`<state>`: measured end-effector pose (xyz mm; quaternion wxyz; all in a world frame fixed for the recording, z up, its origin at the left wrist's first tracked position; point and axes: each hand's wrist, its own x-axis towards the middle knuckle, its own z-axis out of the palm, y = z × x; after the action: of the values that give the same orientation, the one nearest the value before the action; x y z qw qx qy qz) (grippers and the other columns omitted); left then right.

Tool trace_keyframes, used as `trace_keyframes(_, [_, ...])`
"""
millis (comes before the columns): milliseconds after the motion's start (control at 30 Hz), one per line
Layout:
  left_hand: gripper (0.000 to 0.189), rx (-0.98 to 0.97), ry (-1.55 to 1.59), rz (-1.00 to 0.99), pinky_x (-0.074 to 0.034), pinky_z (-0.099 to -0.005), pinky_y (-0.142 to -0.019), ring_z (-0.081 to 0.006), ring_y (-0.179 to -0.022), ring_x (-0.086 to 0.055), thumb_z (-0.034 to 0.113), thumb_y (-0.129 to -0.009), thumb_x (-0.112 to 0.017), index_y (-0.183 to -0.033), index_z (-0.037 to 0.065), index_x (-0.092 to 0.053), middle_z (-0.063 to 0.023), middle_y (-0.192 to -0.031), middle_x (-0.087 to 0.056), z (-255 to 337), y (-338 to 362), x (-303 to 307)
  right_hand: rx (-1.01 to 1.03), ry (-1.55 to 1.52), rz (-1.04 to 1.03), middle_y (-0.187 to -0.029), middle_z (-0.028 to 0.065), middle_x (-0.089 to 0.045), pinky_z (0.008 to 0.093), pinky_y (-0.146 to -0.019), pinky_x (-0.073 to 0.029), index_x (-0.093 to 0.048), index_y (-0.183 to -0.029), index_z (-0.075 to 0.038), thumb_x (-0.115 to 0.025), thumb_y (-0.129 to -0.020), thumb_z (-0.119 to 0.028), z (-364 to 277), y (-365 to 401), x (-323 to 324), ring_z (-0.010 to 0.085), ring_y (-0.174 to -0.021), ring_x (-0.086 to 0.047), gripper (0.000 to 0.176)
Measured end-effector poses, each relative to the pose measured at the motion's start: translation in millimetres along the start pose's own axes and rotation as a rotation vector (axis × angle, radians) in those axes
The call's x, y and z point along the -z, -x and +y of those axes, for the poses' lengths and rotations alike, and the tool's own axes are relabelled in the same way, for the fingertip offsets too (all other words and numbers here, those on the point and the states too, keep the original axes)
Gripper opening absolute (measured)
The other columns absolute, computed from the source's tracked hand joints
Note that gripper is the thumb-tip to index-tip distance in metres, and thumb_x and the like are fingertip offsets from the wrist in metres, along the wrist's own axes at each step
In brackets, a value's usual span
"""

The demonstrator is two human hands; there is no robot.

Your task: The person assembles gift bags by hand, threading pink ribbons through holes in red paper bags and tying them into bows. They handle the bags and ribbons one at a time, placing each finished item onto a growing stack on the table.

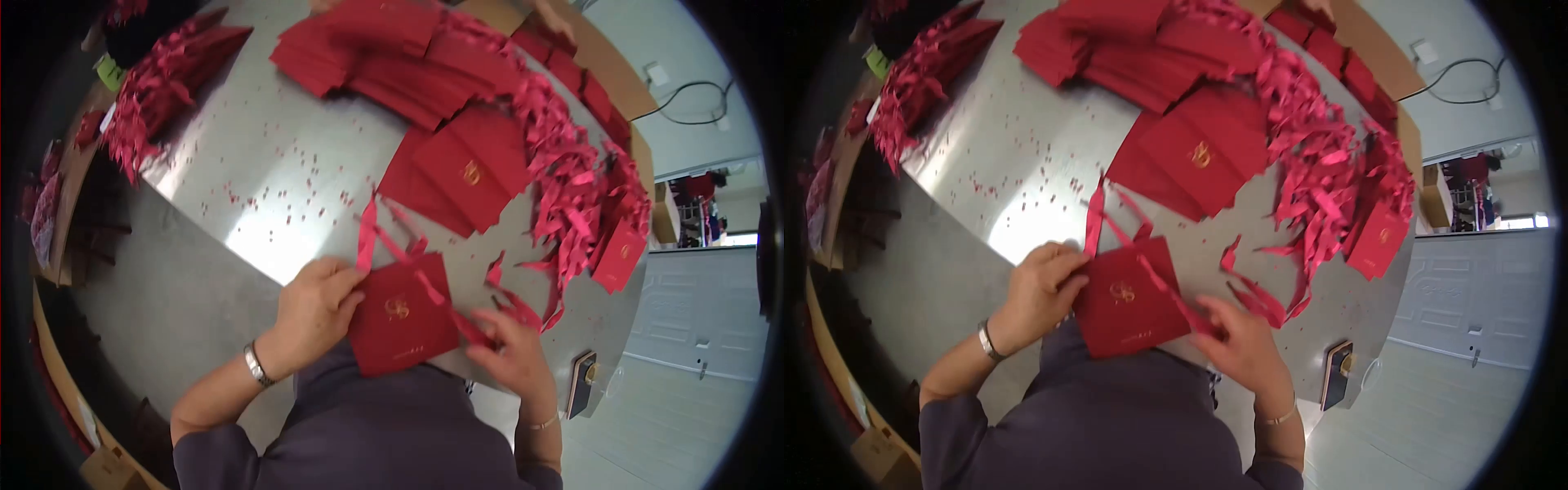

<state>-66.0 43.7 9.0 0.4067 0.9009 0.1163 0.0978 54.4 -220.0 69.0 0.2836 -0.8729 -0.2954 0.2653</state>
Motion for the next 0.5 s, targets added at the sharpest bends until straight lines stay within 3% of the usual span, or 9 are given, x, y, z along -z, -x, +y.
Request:
trace_keyframes(133, [0.017, -0.011, -0.055, -0.022, -0.052, -0.0416, -0.072, -0.0339, -0.086, -0.062, 0.011, -0.077, -0.070, -0.093, 0.005, -0.066, -0.0138, -0.090, -0.062, 0, -6, -1, -0.046, -0.374, -0.108, -0.079, -0.0004, -0.063, 0.0258, -0.063, -0.048, -0.062, -0.125, -0.008, -0.076, -0.079, -0.010, 30, 38, 16, 0.0076, -0.069, -0.057, 0.048])
trace_keyframes(200, [0.019, 0.056, 0.007, -0.039, -0.052, -0.0414, -0.071, -0.0346, -0.083, -0.062, 0.013, -0.075, -0.072, -0.090, 0.003, -0.066, -0.0151, -0.089, -0.062, 3, -12, 3, -0.095, -0.477, -0.097, -0.081, 0.0001, -0.064, 0.0239, -0.064, -0.047, -0.067, -0.117, -0.003, -0.079, -0.076, -0.007, 16, 50, 28, 0.0060, -0.074, -0.056, 0.043])
trace_keyframes(267, [0.020, 0.100, 0.078, -0.038, -0.051, -0.0410, -0.070, -0.0345, -0.080, -0.062, 0.015, -0.073, -0.074, -0.088, 0.003, -0.066, -0.0156, -0.087, -0.062, 2, -13, 1, -0.159, -0.784, -0.225, -0.087, 0.0048, -0.068, 0.0238, -0.065, -0.048, -0.068, -0.112, 0.001, -0.079, -0.074, -0.005, 30, 61, 31, 0.0065, -0.077, -0.060, 0.041])
trace_keyframes(300, [0.021, 0.099, 0.092, -0.035, -0.051, -0.0408, -0.070, -0.0343, -0.079, -0.062, 0.015, -0.072, -0.074, -0.087, 0.002, -0.066, -0.0158, -0.087, -0.062, -1, -14, -1, -0.116, -0.875, -0.189, -0.087, 0.0112, -0.069, 0.0264, -0.063, -0.050, -0.068, -0.111, 0.003, -0.074, -0.074, 0.001, 34, 66, 27, 0.0145, -0.075, -0.065, 0.038])
trace_keyframes(333, [0.021, 0.120, 0.101, -0.052, -0.051, -0.0405, -0.070, -0.0339, -0.079, -0.062, 0.015, -0.072, -0.074, -0.086, 0.002, -0.066, -0.0160, -0.086, -0.061, 0, -15, 0, -0.095, -0.863, -0.186, -0.087, 0.0112, -0.069, 0.0264, -0.063, -0.050, -0.068, -0.111, 0.003, -0.074, -0.074, 0.001, 40, 69, 23, 0.0145, -0.075, -0.065, 0.038])
trace_keyframes(400, [0.021, 0.077, 0.093, -0.027, -0.051, -0.0388, -0.069, -0.0321, -0.077, -0.062, 0.014, -0.072, -0.075, -0.085, 0.001, -0.065, -0.0160, -0.084, -0.061, -5, -14, -3, 0.184, -1.119, -0.133, -0.106, 0.0151, -0.066, 0.0330, -0.076, -0.050, -0.063, -0.119, 0.004, -0.072, -0.077, 0.000, 54, 71, 11, 0.0215, -0.089, -0.064, 0.043])
trace_keyframes(433, [0.022, 0.042, 0.087, -0.025, -0.051, -0.0370, -0.067, -0.0303, -0.076, -0.062, 0.013, -0.071, -0.075, -0.084, -0.001, -0.064, -0.0159, -0.081, -0.061, -7, -14, -3, 0.417, -0.892, 0.017, -0.099, 0.0089, -0.065, 0.0275, -0.069, -0.050, -0.066, -0.107, 0.000, -0.067, -0.088, -0.005, 53, 59, 4, 0.0168, -0.082, -0.062, 0.020])
trace_keyframes(467, [0.022, 0.053, 0.077, -0.031, -0.052, -0.0372, -0.068, -0.0297, -0.076, -0.063, 0.013, -0.072, -0.075, -0.083, -0.002, -0.064, -0.0162, -0.081, -0.061, -7, -14, -2, 0.422, -0.889, 0.015, -0.099, 0.0089, -0.065, 0.0275, -0.069, -0.050, -0.066, -0.107, 0.000, -0.067, -0.088, -0.005, 52, 62, 4, 0.0168, -0.082, -0.062, 0.020])
trace_keyframes(500, [0.022, 0.055, 0.079, -0.029, -0.052, -0.0372, -0.068, -0.0297, -0.076, -0.063, 0.013, -0.072, -0.075, -0.083, -0.002, -0.064, -0.0162, -0.081, -0.061, -7, -14, -1, 0.343, -1.132, -0.037, -0.107, 0.0144, -0.064, 0.0341, -0.077, -0.050, -0.063, -0.114, 0.004, -0.071, -0.081, -0.002, 50, 69, 5, 0.0230, -0.089, -0.063, 0.035])
